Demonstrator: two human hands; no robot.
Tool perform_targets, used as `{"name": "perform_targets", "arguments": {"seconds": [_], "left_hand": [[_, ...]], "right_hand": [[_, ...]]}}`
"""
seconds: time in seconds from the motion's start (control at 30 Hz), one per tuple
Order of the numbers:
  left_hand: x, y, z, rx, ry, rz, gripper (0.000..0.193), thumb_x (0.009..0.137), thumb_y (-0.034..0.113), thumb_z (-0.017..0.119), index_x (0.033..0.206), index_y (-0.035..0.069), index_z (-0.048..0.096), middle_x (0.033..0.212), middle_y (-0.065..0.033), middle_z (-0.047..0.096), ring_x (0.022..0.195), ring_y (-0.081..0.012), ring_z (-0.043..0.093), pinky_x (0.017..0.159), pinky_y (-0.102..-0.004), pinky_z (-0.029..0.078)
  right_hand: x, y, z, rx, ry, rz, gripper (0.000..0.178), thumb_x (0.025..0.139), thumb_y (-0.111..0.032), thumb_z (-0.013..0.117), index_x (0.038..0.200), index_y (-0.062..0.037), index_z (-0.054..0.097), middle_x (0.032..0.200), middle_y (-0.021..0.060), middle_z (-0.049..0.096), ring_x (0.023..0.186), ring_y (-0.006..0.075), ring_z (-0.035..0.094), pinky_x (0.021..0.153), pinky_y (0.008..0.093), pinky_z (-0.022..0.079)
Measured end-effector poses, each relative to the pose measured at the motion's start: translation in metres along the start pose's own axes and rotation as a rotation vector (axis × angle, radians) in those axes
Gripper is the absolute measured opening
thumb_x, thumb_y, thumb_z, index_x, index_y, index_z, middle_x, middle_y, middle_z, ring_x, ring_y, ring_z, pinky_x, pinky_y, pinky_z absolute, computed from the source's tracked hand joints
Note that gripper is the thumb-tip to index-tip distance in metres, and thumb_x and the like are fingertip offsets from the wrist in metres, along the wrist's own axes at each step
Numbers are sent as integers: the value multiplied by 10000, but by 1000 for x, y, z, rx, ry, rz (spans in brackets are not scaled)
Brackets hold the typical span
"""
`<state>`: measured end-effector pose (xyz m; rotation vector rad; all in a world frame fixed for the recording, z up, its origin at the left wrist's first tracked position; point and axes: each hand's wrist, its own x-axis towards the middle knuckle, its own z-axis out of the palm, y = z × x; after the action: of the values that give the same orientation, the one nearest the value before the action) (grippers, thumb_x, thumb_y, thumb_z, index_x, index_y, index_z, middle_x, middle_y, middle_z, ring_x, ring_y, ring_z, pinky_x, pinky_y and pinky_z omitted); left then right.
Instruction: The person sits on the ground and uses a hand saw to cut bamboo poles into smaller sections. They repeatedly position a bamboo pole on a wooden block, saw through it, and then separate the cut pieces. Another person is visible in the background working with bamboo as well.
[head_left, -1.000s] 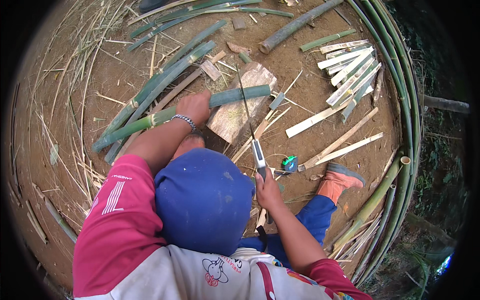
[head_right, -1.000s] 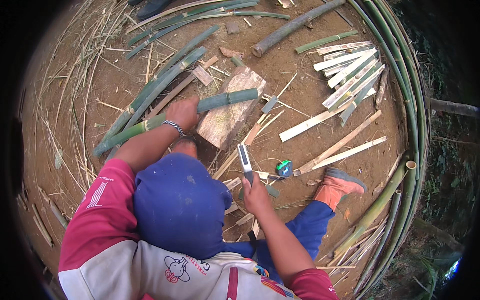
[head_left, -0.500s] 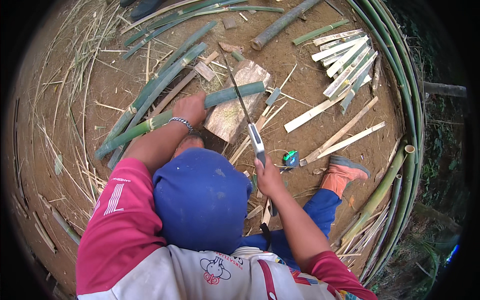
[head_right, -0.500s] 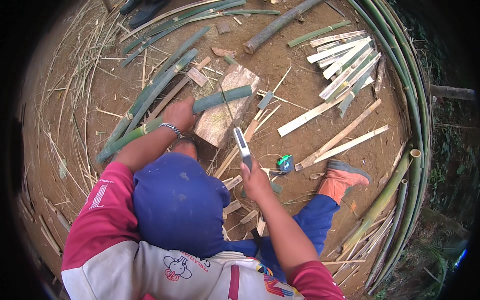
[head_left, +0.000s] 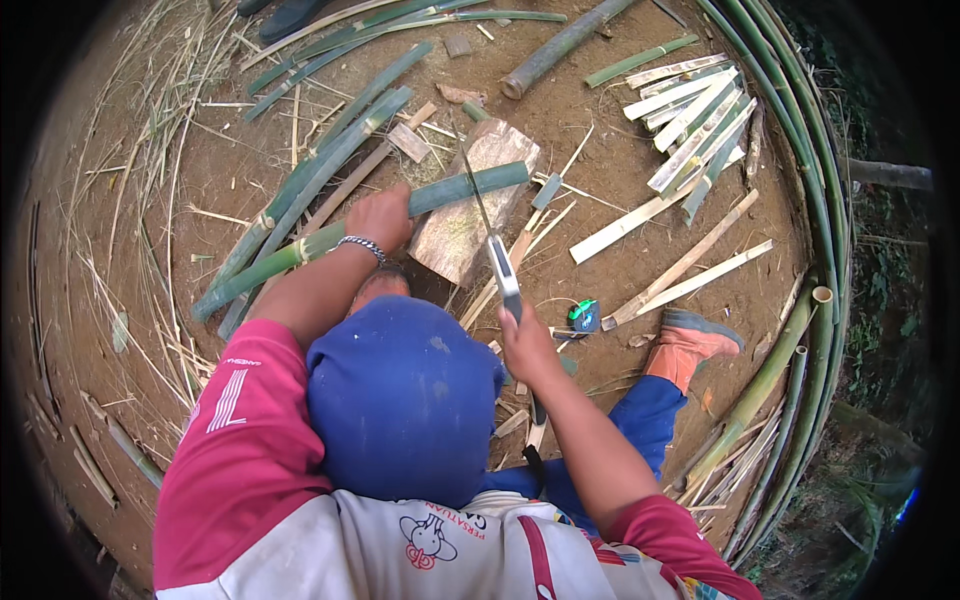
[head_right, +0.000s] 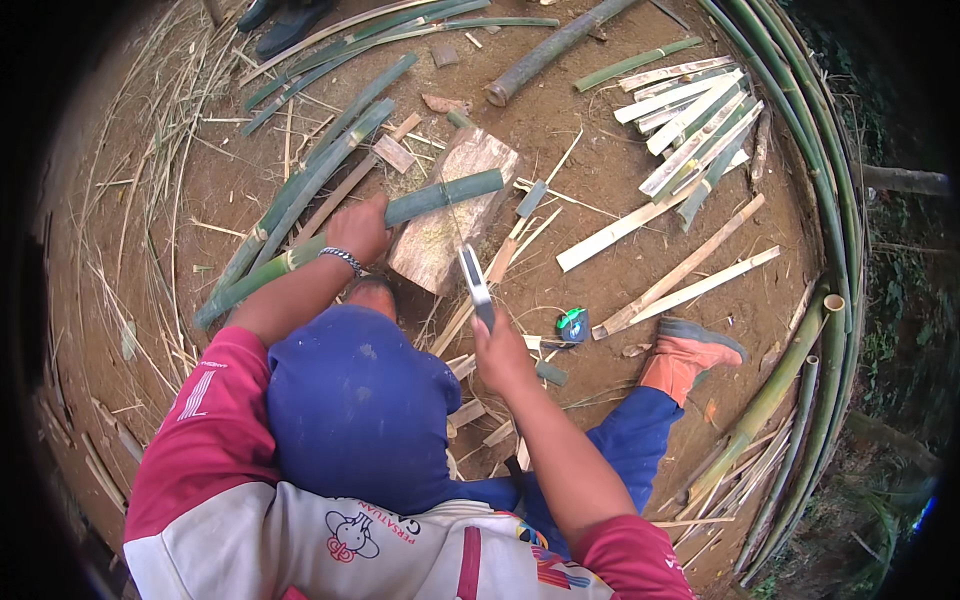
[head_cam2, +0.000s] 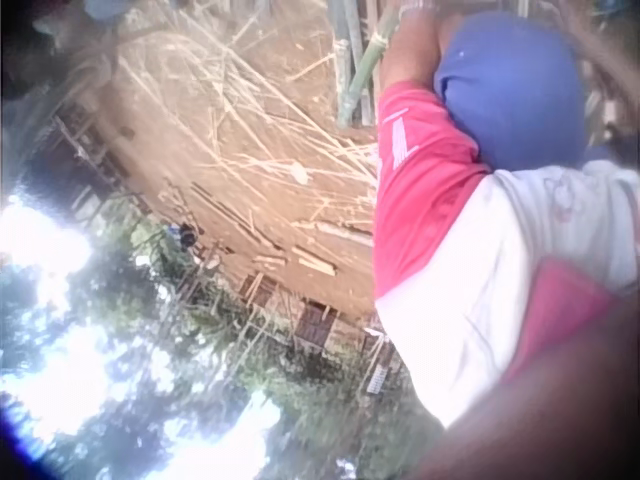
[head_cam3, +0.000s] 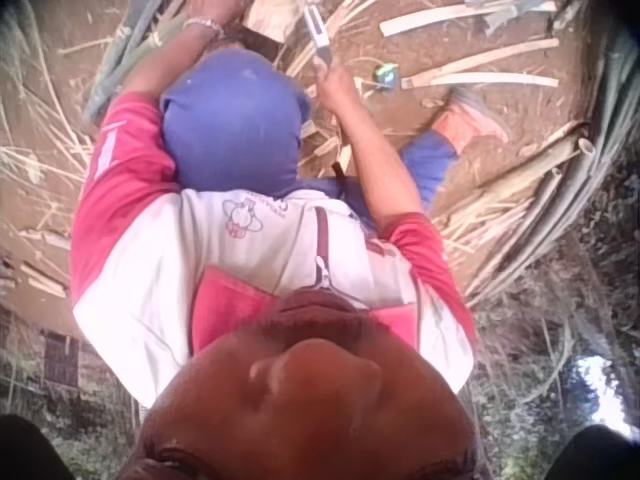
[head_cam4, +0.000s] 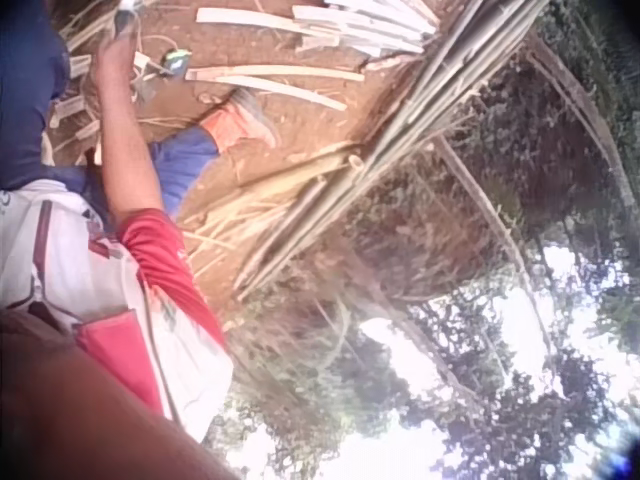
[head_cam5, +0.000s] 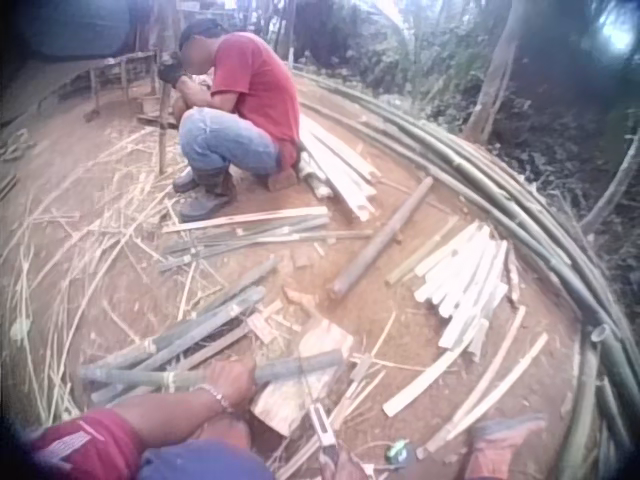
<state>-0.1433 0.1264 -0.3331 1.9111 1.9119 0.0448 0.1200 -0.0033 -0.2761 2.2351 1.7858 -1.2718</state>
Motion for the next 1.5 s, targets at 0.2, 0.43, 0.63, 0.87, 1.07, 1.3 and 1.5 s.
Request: {"name": "perform_targets", "arguments": {"seconds": [0.2,0.43,0.63,0.87,1.07,1.3,1.5], "left_hand": [[1,-3,-7,2,-38,-26,221,853,196,648,1040,85,606,962,-219,724,914,-403,708,809,-512,556],[1,-2,-3,5,-17,-14,226,841,183,648,1035,78,604,952,-219,726,907,-409,708,799,-517,557],[9,-8,5,8,7,6,267,817,201,710,1006,76,570,911,-212,718,879,-412,698,776,-519,545],[-1,-11,14,-3,49,29,231,829,178,677,1010,71,583,908,-203,718,881,-414,700,789,-516,551],[8,-4,4,-22,20,10,242,809,164,682,1007,71,580,908,-227,714,871,-420,696,784,-527,542],[0,-14,15,-13,82,46,239,811,181,695,996,77,583,886,-215,711,866,-422,694,774,-528,543],[8,-5,6,11,25,19,301,807,217,736,1016,79,569,907,-204,718,880,-414,696,777,-510,550]], "right_hand": [[-13,-6,2,-1,-32,67,460,1042,-446,464,1262,-43,476,974,324,673,959,516,645,834,588,492],[-33,18,2,19,-36,36,452,1042,-427,467,1267,-36,479,991,327,669,965,518,640,845,580,494],[22,-38,-12,12,-6,-25,442,1060,-407,431,1258,-15,480,1005,327,663,970,521,632,843,581,486],[-79,37,2,-30,-18,72,416,1032,-377,495,1268,-34,490,992,319,672,973,519,637,839,584,490],[30,-57,-29,-6,-9,-25,478,1057,-440,430,1226,2,497,1007,327,667,982,525,626,868,576,484],[-100,42,9,40,-31,70,415,1035,-362,511,1242,-4,487,1028,346,652,1002,526,621,879,580,480],[44,-50,-17,9,48,-85,449,1060,-421,428,1198,1,496,992,328,663,973,523,628,844,575,489]]}}
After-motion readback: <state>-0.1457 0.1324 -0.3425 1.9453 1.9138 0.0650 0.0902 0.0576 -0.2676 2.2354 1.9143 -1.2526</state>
